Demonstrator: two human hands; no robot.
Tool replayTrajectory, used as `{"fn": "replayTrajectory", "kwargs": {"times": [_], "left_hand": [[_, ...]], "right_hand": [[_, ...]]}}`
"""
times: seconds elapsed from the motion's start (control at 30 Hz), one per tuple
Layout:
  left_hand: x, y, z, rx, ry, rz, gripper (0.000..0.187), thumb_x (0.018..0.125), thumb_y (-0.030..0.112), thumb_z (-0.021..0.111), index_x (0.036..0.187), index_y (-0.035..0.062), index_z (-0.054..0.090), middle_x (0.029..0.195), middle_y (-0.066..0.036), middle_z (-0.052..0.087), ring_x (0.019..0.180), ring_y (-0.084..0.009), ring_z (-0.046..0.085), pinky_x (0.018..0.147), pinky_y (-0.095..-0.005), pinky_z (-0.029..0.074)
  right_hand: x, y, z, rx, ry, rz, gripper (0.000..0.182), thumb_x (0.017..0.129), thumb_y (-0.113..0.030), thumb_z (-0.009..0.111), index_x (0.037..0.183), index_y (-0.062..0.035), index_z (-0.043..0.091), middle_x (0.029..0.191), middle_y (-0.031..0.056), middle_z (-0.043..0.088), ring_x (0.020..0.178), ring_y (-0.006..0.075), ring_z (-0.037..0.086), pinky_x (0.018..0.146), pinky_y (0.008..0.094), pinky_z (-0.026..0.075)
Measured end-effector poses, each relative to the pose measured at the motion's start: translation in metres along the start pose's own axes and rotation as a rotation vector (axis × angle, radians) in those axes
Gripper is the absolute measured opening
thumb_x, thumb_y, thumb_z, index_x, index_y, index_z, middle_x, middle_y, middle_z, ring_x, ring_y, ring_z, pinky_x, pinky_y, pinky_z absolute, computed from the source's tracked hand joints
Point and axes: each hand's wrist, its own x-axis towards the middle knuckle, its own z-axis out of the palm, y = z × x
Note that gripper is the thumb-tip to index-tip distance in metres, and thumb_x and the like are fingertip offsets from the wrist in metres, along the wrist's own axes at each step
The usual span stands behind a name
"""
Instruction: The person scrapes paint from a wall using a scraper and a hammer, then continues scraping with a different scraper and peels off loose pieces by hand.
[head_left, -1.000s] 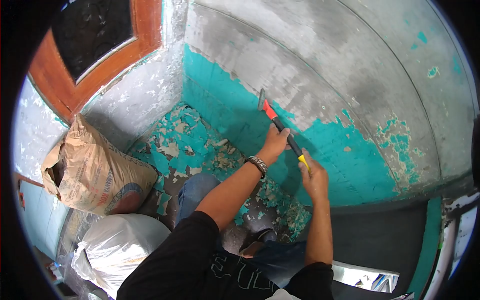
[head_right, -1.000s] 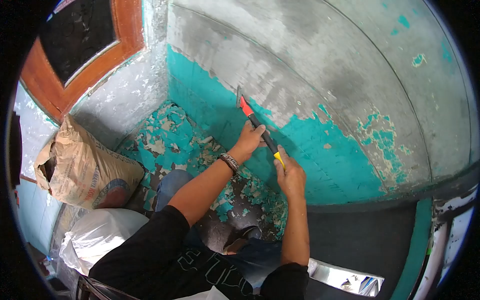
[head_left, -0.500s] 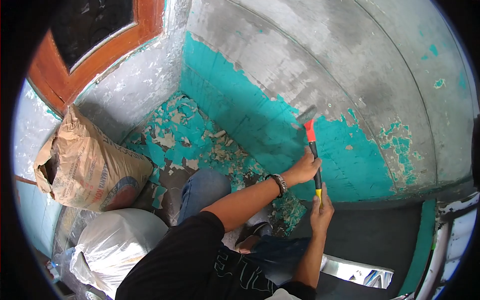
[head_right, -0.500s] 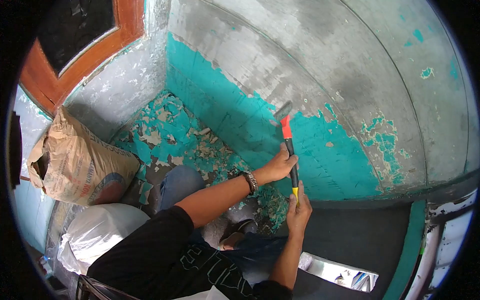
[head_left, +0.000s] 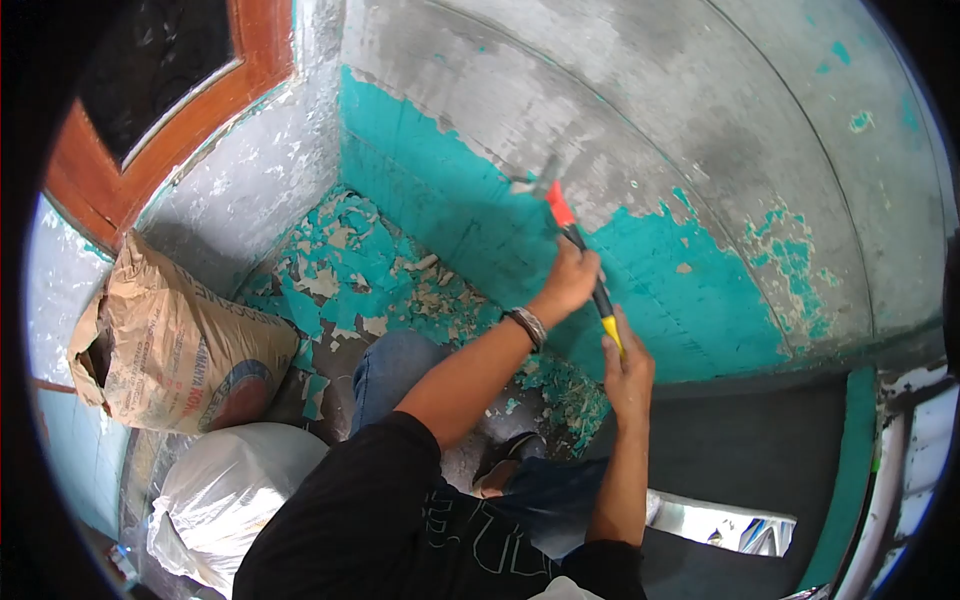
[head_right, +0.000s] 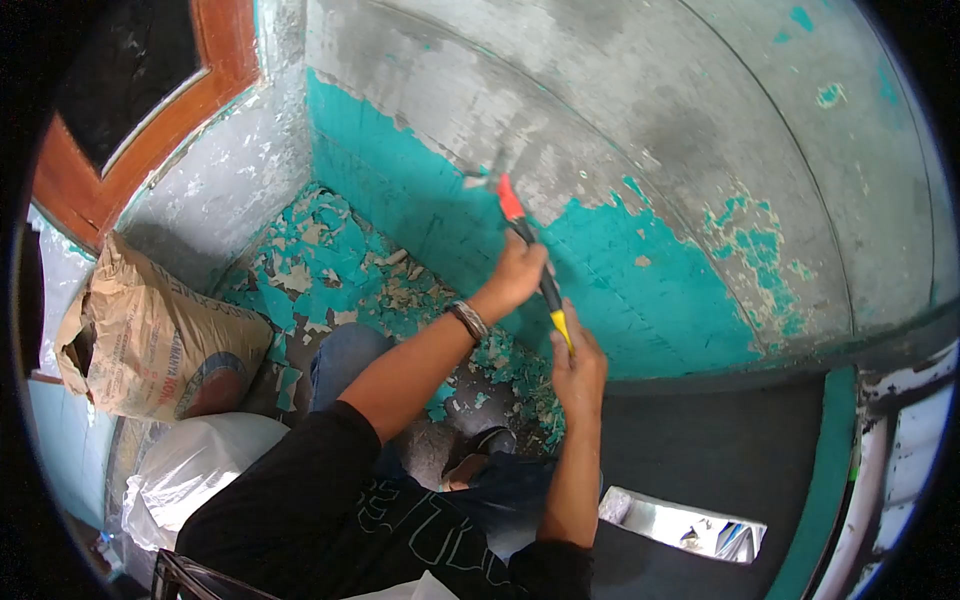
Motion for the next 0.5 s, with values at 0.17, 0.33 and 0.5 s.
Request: {"fn": "replayTrajectory", "kwargs": {"times": [0.17, 0.33, 0.5], "left_hand": [[0.033, 0.017, -0.059, -0.164, 0.302, 0.011, 0.010, 0.086, 0.013, 0.046, 0.084, 0.0035, 0.045, 0.066, -0.007, 0.053, 0.052, -0.0200, 0.058, 0.045, -0.0321, 0.049], [0.032, 0.046, -0.097, -0.304, 0.381, -0.036, 0.011, 0.086, 0.017, 0.051, 0.087, 0.0086, 0.044, 0.066, -0.002, 0.050, 0.053, -0.0152, 0.053, 0.042, -0.0261, 0.041], [0.023, 0.066, -0.093, -0.294, 0.346, -0.025, 0.014, 0.087, 0.018, 0.051, 0.090, 0.0069, 0.043, 0.067, -0.002, 0.050, 0.054, -0.0154, 0.052, 0.043, -0.0273, 0.040]], "right_hand": [[0.034, -0.034, 0.043, 0.003, -0.047, -0.081, 0.047, 0.087, -0.015, 0.060, 0.133, -0.0143, 0.050, 0.106, 0.0175, 0.061, 0.091, 0.0355, 0.060, 0.078, 0.0400, 0.048], [-0.040, -0.048, -0.021, -0.071, 0.068, -0.127, 0.048, 0.086, -0.020, 0.063, 0.130, -0.0079, 0.050, 0.117, 0.0178, 0.057, 0.104, 0.0357, 0.056, 0.090, 0.0398, 0.044], [-0.258, 0.070, -0.045, 0.167, 0.309, 0.661, 0.041, 0.094, -0.024, 0.050, 0.125, 0.0024, 0.053, 0.123, 0.0198, 0.056, 0.115, 0.0296, 0.053, 0.098, 0.0358, 0.039]]}}
